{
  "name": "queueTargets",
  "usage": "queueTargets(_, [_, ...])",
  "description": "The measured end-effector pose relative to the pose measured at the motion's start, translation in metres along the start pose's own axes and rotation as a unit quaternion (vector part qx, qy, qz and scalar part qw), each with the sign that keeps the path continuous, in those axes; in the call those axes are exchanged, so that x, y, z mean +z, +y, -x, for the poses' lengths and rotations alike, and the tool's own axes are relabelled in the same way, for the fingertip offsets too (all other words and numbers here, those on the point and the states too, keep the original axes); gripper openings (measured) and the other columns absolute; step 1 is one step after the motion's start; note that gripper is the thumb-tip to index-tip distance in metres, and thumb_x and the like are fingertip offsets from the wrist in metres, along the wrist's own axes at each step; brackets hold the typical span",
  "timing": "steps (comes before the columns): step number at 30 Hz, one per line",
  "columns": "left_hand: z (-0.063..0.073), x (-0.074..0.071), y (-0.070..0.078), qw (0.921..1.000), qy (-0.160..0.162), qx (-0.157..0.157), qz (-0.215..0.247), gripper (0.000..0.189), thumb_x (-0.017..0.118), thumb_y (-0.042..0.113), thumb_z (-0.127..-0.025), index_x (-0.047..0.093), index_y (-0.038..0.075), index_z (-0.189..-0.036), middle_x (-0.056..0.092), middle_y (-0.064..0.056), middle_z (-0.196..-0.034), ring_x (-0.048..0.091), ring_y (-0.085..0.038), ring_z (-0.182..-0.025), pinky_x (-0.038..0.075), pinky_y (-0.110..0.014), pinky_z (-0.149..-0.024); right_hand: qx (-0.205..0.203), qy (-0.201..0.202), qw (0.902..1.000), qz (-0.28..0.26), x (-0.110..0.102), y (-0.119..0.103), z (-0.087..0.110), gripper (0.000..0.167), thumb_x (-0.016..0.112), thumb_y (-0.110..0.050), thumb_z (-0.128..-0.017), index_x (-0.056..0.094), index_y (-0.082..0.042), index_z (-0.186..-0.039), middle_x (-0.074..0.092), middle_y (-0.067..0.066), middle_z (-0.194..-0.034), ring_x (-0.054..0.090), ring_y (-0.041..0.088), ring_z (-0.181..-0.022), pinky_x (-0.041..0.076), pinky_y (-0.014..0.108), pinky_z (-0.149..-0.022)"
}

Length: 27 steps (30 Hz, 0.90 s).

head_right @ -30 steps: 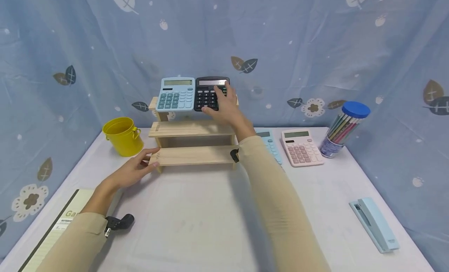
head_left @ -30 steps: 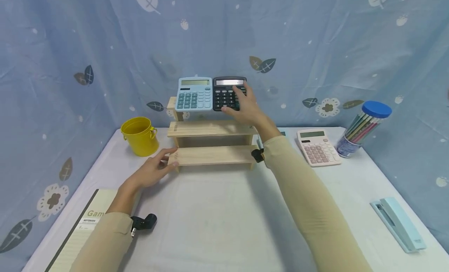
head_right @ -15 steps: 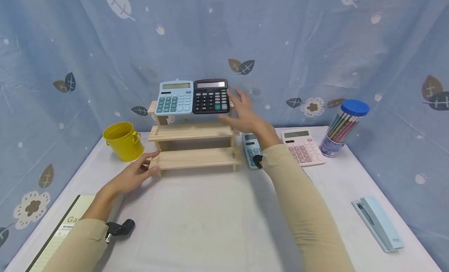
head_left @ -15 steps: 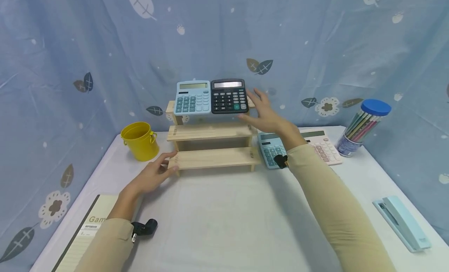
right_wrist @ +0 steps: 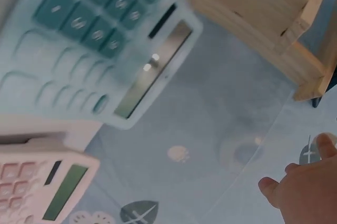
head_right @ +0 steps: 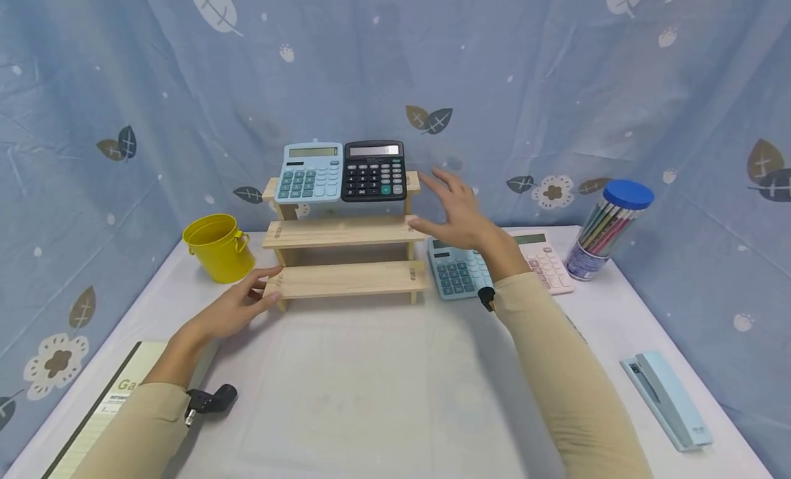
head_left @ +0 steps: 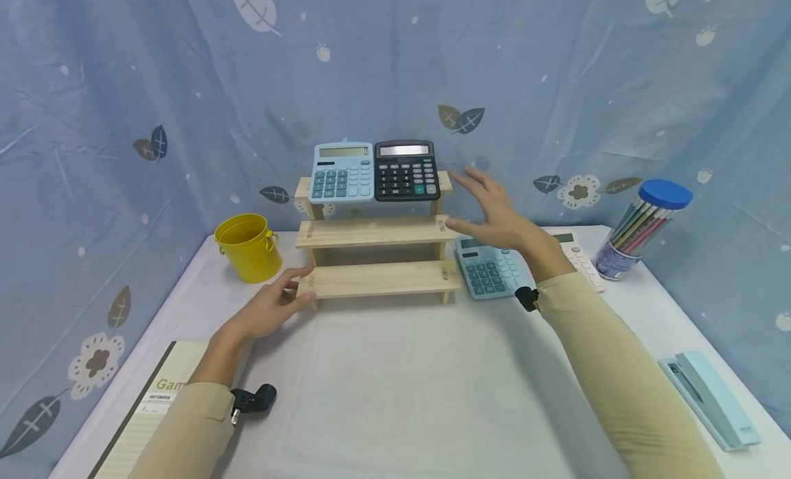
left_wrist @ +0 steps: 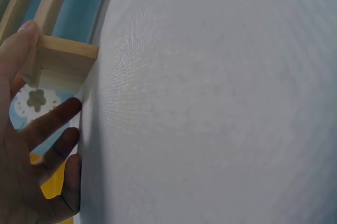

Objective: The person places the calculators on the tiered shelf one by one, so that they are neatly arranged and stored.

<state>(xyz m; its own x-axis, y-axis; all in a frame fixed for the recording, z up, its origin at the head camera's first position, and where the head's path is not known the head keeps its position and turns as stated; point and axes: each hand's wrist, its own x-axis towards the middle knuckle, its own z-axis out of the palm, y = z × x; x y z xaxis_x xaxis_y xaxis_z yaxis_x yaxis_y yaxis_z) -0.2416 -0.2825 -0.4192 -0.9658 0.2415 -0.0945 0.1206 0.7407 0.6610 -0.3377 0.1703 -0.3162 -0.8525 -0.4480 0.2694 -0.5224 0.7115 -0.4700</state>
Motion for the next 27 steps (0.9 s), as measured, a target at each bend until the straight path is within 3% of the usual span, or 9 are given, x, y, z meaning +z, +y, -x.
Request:
queueTargets(9, [-0.001, 0.0, 0.001, 1.0, -0.005, 0.006, 0.002, 0.071, 0.055, 0.058, -0.102, 0.028, 0.031, -0.162, 0.051, -0.025, -0.147, 0.057, -0.045, -0.129, 0.057, -0.052, -0.094, -0.017, 0.01, 0.9995, 0.023, -0.004, 0.024, 0.024, 0.092, 0.076, -0.042, -0.091, 0.024, -0.025, -0.165, 0.011, 0.009, -0.172, 0.007, 0.043, -0.156, 0.011, 0.078, -0.116])
queueTargets(18, [0.0, -0.003, 0.001, 1.0, -0.001, 0.009, 0.0, 0.07, 0.054, 0.057, -0.103, 0.027, 0.03, -0.162, 0.051, -0.026, -0.147, 0.055, -0.046, -0.13, 0.057, -0.053, -0.094, 0.034, 0.008, 0.9994, 0.009, -0.008, 0.046, 0.05, 0.091, 0.075, -0.04, -0.093, 0.021, -0.024, -0.165, 0.01, 0.009, -0.173, 0.004, 0.045, -0.156, 0.005, 0.08, -0.114])
queueTargets(27, [-0.001, -0.001, -0.001, 1.0, -0.001, 0.009, 0.003, 0.07, 0.055, 0.057, -0.102, 0.028, 0.029, -0.161, 0.051, -0.025, -0.147, 0.056, -0.046, -0.129, 0.056, -0.053, -0.095, 0.051, 0.014, 0.9986, 0.003, -0.013, 0.067, 0.069, 0.094, 0.075, -0.039, -0.093, 0.018, -0.023, -0.166, 0.009, 0.009, -0.173, 0.002, 0.049, -0.155, 0.008, 0.083, -0.111])
